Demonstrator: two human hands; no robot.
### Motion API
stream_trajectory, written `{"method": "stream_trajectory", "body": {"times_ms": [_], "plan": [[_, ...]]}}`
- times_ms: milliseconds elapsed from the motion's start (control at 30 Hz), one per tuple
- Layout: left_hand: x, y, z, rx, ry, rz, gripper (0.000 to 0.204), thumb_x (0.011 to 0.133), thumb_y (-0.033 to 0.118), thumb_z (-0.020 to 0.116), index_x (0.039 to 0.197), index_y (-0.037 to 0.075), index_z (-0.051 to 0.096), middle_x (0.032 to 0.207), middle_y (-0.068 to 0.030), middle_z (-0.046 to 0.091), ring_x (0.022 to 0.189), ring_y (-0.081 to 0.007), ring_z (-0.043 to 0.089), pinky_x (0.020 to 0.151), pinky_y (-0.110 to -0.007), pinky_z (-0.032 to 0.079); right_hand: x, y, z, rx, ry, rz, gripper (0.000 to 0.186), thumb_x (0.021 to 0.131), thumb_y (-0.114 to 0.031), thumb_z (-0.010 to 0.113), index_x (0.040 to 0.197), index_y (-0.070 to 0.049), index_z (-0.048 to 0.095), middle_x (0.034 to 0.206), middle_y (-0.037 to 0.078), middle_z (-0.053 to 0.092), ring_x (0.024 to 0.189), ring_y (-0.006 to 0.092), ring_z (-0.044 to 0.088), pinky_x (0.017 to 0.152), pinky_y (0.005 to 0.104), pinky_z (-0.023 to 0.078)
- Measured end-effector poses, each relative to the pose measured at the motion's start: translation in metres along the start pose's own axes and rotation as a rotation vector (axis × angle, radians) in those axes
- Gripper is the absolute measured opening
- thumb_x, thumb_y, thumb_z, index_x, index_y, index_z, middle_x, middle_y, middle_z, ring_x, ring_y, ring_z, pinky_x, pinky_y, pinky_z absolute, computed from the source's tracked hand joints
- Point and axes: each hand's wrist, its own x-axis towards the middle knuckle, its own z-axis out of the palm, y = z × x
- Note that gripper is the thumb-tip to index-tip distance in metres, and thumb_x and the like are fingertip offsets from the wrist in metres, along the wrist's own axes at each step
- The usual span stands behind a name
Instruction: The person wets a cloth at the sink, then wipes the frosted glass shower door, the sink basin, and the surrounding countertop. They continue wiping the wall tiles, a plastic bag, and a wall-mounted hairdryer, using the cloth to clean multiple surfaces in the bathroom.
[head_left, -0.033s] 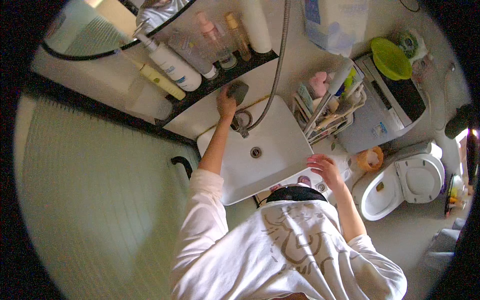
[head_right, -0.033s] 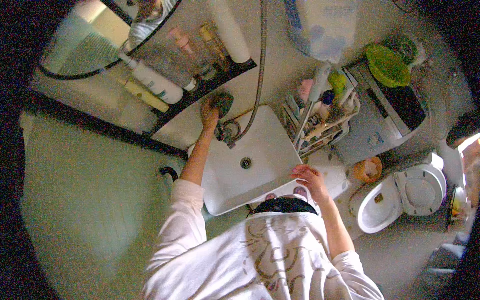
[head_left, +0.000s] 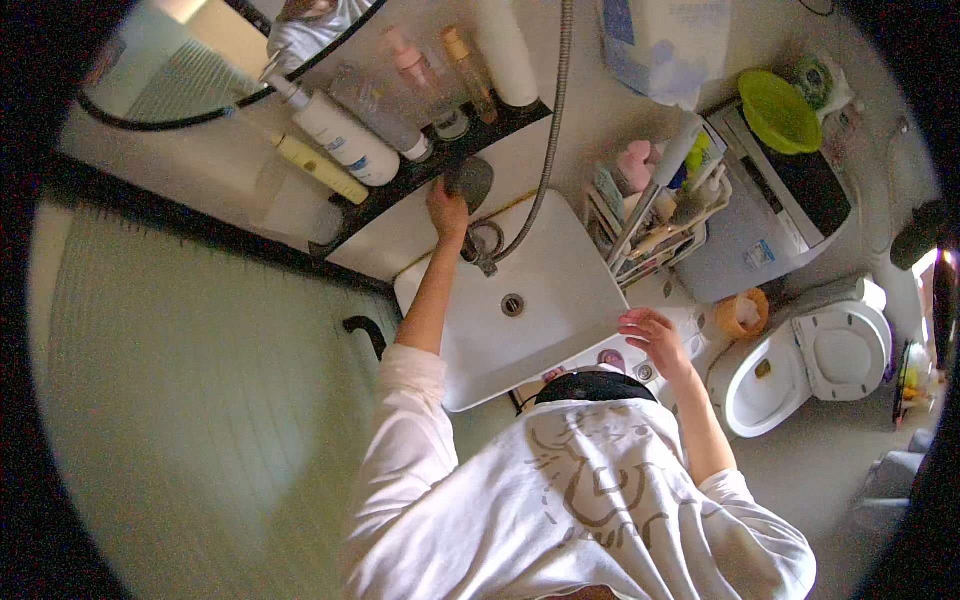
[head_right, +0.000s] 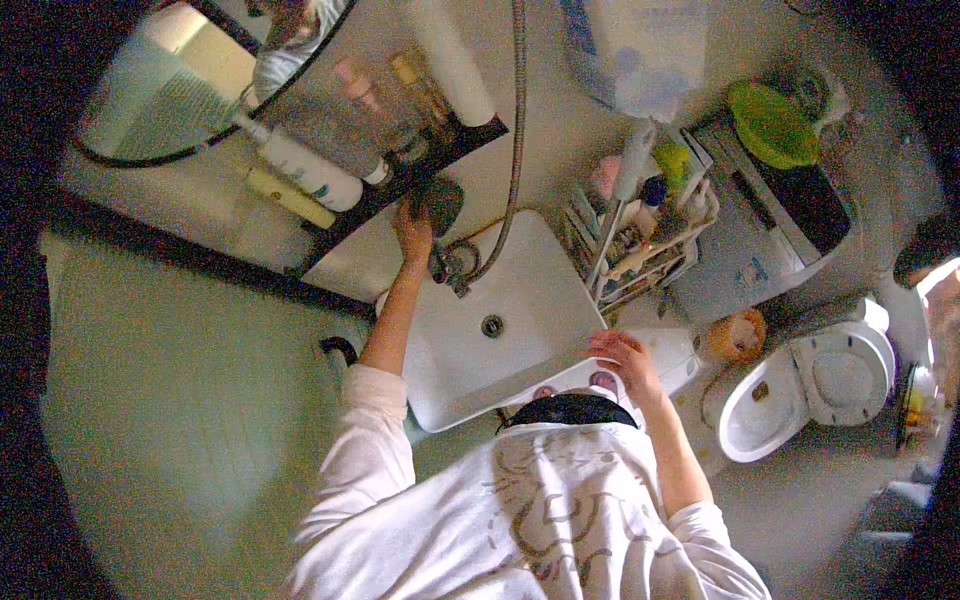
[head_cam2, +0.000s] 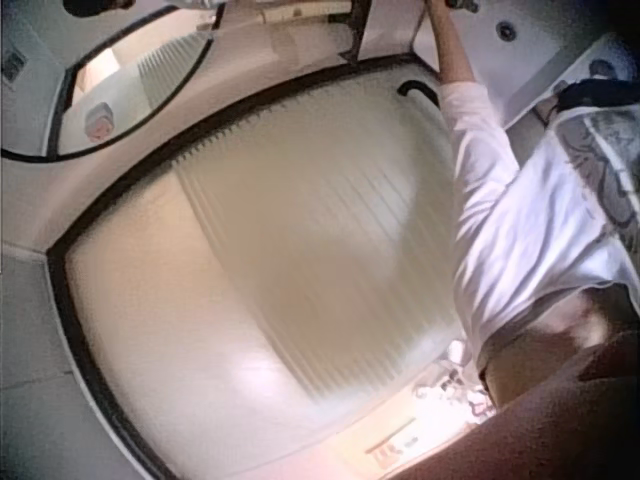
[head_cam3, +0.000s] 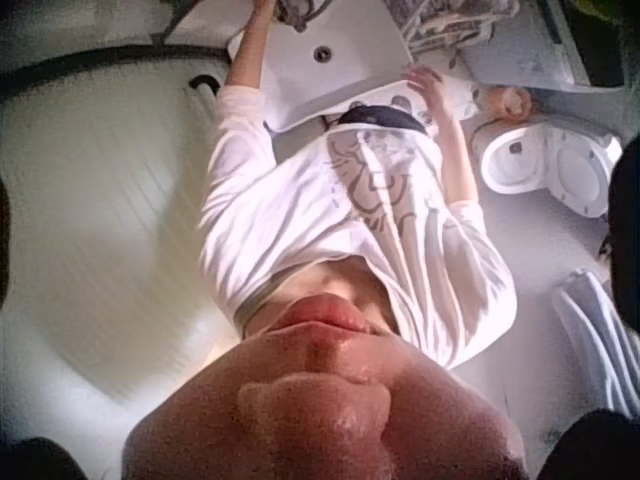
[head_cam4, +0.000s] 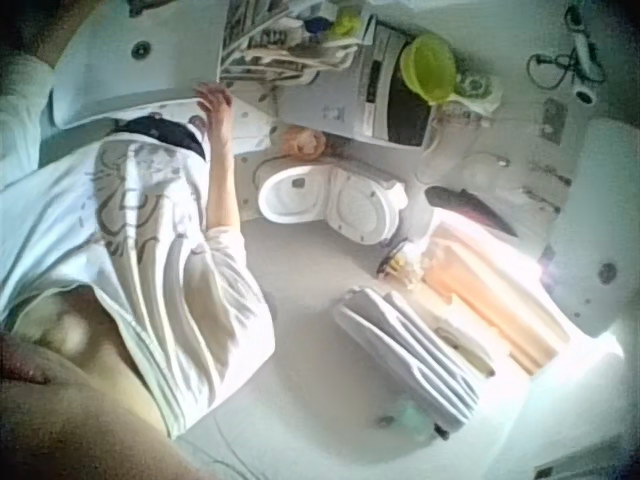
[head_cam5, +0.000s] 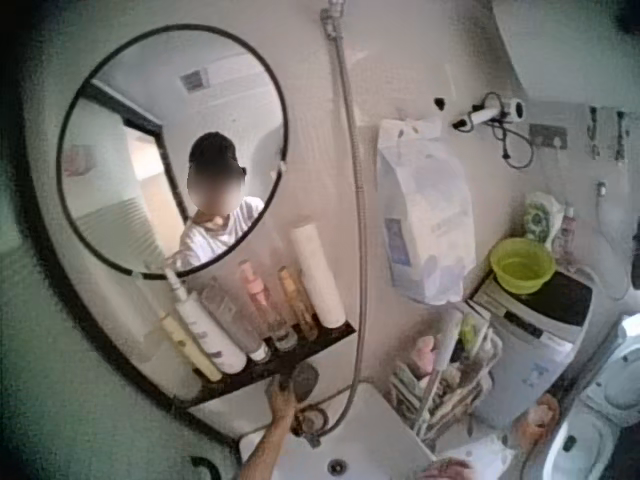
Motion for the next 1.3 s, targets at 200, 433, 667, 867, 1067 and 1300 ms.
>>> {"method": "stream_trajectory", "body": {"times_ms": [200, 433, 667, 867, 1067, 1300], "plan": [[-0.008, 0.027, 0.013, 0.283, 0.065, 0.417, 0.036, 0.074, -0.002, 0.055, 0.109, 0.008, 0.055, 0.107, -0.0114, 0.054, 0.105, -0.0307, 0.046, 0.092, -0.049, 0.033, -0.017, 0.007, -0.016, 0.062, 0.061, -0.009, 0.025, 0.088, -0.017, 0.045, 0.106, -0.002, 0.051, 0.103, 0.011, 0.059, 0.090, 0.0214, 0.058, 0.074, 0.0309, 0.048], [0.011, 0.000, 0.072, 0.672, -0.409, 0.602, 0.016, 0.075, 0.005, 0.056, 0.090, 0.004, 0.062, 0.104, -0.0099, 0.057, 0.103, -0.0275, 0.050, 0.088, -0.046, 0.039, -0.026, 0.002, -0.020, 0.176, 0.137, -0.072, 0.024, 0.087, -0.014, 0.043, 0.106, 0.000, 0.050, 0.102, 0.012, 0.059, 0.090, 0.0214, 0.058, 0.076, 0.0323, 0.048], [-0.007, -0.044, 0.065, 0.805, -0.622, 0.355, 0.020, 0.075, 0.003, 0.054, 0.094, -0.001, 0.061, 0.102, -0.0203, 0.056, 0.085, -0.0328, 0.058, 0.072, -0.044, 0.048, -0.038, 0.003, -0.031, 0.194, 0.170, -0.106, 0.023, 0.087, -0.012, 0.042, 0.105, 0.002, 0.050, 0.100, 0.014, 0.059, 0.088, 0.0224, 0.058, 0.077, 0.0350, 0.049], [0.007, 0.013, 0.041, 0.336, -0.186, 0.007, 0.031, 0.078, 0.004, 0.053, 0.108, -0.005, 0.054, 0.104, -0.0235, 0.054, 0.082, -0.0343, 0.058, 0.075, -0.046, 0.046, -0.040, 0.004, -0.044, 0.232, 0.210, -0.074, 0.023, 0.088, -0.012, 0.040, 0.104, 0.002, 0.050, 0.101, 0.013, 0.058, 0.088, 0.0221, 0.058, 0.076, 0.0363, 0.050], [0.021, 0.058, 0.050, 0.496, -0.159, 0.794, 0.038, 0.073, 0.000, 0.056, 0.110, 0.006, 0.054, 0.118, -0.0067, 0.053, 0.110, -0.0260, 0.047, 0.092, -0.041, 0.033, -0.031, -0.005, -0.038, 0.200, 0.164, -0.068, 0.022, 0.088, -0.012, 0.040, 0.104, -0.001, 0.050, 0.103, 0.011, 0.058, 0.091, 0.0198, 0.057, 0.078, 0.0317, 0.048], [0.034, 0.030, 0.104, 0.689, -0.345, 1.050, 0.026, 0.076, 0.002, 0.052, 0.102, 0.003, 0.057, 0.116, -0.0102, 0.054, 0.117, -0.0213, 0.043, 0.096, -0.037, 0.031, -0.038, -0.011, -0.042, 0.196, 0.222, -0.117, 0.020, 0.087, -0.010, 0.041, 0.102, -0.002, 0.051, 0.102, 0.010, 0.059, 0.090, 0.0182, 0.058, 0.077, 0.0297, 0.046]]}}
